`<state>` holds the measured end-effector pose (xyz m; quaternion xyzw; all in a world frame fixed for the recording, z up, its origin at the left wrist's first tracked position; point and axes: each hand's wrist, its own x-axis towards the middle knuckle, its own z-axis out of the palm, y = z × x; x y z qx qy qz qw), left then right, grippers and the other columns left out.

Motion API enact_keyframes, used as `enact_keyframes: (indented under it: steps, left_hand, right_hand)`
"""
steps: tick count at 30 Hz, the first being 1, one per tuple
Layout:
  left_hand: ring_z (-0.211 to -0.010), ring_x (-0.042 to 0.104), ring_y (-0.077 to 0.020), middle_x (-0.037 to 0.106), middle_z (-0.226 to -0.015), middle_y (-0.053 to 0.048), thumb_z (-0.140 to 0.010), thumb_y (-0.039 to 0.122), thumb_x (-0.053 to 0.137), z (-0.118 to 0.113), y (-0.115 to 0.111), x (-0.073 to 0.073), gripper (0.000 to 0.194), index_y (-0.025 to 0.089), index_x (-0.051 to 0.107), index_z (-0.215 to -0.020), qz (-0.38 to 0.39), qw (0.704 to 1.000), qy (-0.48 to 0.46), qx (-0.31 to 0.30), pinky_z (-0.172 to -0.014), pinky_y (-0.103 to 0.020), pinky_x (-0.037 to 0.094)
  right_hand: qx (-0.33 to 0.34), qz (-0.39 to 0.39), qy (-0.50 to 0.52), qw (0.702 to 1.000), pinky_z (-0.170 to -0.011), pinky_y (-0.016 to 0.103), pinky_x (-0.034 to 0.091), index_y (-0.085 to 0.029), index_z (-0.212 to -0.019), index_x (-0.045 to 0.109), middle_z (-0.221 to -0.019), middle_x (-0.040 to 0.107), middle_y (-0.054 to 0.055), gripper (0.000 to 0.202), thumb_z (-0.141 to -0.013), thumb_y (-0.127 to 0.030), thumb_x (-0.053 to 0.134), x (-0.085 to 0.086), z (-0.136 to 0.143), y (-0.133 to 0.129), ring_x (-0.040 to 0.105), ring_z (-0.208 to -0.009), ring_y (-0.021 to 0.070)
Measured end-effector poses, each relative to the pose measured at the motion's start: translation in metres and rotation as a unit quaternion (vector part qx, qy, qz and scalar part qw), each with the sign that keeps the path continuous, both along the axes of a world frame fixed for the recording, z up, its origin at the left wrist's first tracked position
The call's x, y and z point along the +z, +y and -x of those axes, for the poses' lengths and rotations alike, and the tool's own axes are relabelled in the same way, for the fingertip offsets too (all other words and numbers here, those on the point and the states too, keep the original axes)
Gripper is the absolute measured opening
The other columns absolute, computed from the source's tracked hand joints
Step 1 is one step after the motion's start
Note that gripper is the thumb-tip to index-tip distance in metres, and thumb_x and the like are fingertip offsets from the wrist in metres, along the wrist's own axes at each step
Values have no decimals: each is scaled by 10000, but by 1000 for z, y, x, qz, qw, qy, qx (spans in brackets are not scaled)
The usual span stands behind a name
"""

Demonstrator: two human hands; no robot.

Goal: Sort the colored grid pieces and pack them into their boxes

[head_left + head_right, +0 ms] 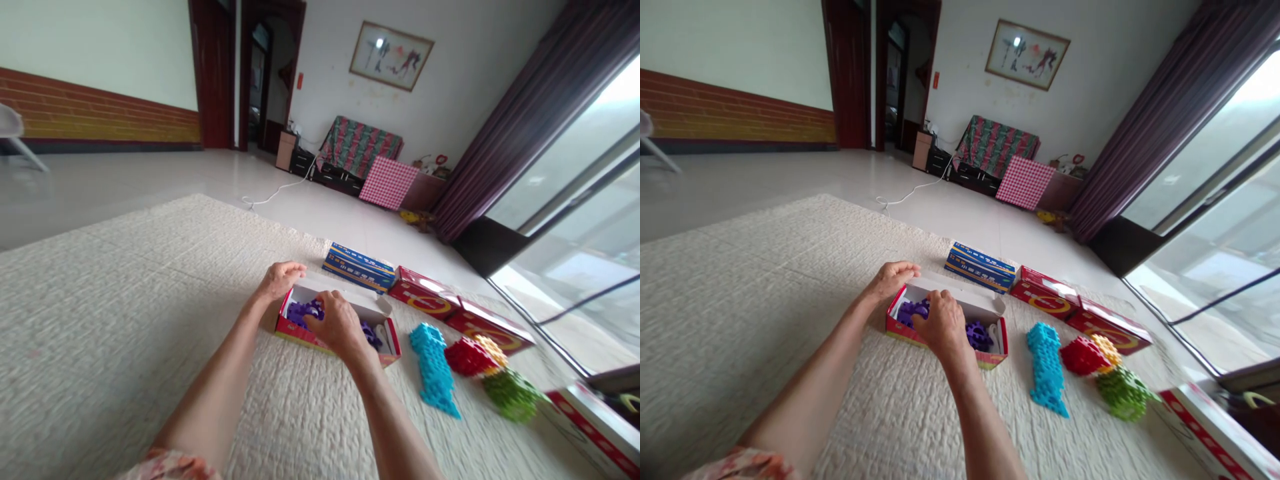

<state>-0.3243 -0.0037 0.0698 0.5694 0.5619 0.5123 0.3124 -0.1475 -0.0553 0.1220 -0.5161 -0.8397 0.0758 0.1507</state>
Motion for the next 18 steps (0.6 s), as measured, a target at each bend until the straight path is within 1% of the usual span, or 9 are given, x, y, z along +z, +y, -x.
enact_keyframes:
  steps: [4,7,9,10,12,13,15,17,18]
  left_hand:
    - [-772,666,-174,740,-895,-54,-749,316,503,0,0,-1,340,155,691,-981,-2,1000,-9,-2,-671,-249,507]
    - [-883,671,-193,726,-996,-71,-764,284,488,0,6,-6,337,153,682,-1006,-29,999,-28,-4,-755,-266,518]
    - [-1048,628,-197,676,-1148,-79,-760,229,484,1,11,-10,370,163,654,-1082,-57,997,-46,37,-866,-267,493]
    - [-1114,595,-195,643,-1212,-81,-754,206,489,3,13,-12,397,171,634,-1122,-62,994,-56,72,-910,-265,472]
    - [-1138,580,-193,619,-1247,-89,-754,193,510,5,15,-15,417,177,612,-1158,-26,986,-89,142,-919,-262,464]
    - [-1099,603,-196,634,-1220,-95,-759,203,525,6,15,-16,402,176,615,-1150,11,979,-119,167,-881,-260,479]
    - [-951,664,-203,685,-1104,-103,-777,233,543,7,12,-16,370,169,622,-1133,92,960,-183,191,-745,-259,510]
    - [-778,689,-206,720,-945,-104,-799,246,531,5,7,-15,371,149,610,-1148,142,945,-222,192,-610,-263,500]
    - [-708,688,-205,725,-867,-99,-808,242,522,4,4,-14,375,135,602,-1158,154,943,-229,188,-567,-266,489]
  right_hand:
    - [7,-12,34,999,-761,336,445,-164,-1073,554,-948,602,96,389,-714,-285,642,-4,4,3,587,-842,219]
    - [4,-95,130,987,-792,335,453,-174,-1099,540,-953,603,88,345,-775,-285,581,1,-16,0,588,-863,209]
    - [-40,-176,194,964,-841,346,448,-182,-1090,549,-1008,601,96,302,-810,-293,532,3,-43,1,580,-923,214]
    - [-78,-210,216,951,-863,365,443,-178,-1094,554,-1042,596,110,308,-818,-309,518,2,-59,2,572,-958,227]
    - [-163,-236,246,926,-874,403,438,-162,-1117,555,-1096,591,139,365,-814,-362,508,-5,-92,9,561,-1005,260]
    - [-197,-218,265,919,-882,423,435,-157,-1127,554,-1115,594,148,407,-799,-394,513,-11,-109,14,564,-1016,274]
    - [-254,-129,334,899,-855,431,454,-155,-1087,578,-1116,616,151,435,-772,-447,506,-27,-135,23,593,-988,285]
    - [-265,-13,427,864,-818,403,480,-155,-1048,594,-1101,640,152,451,-752,-486,516,-43,-151,31,607,-999,285]
    - [-260,47,482,835,-774,385,499,-160,-1029,599,-1064,661,142,458,-740,-509,530,-51,-155,33,630,-961,279]
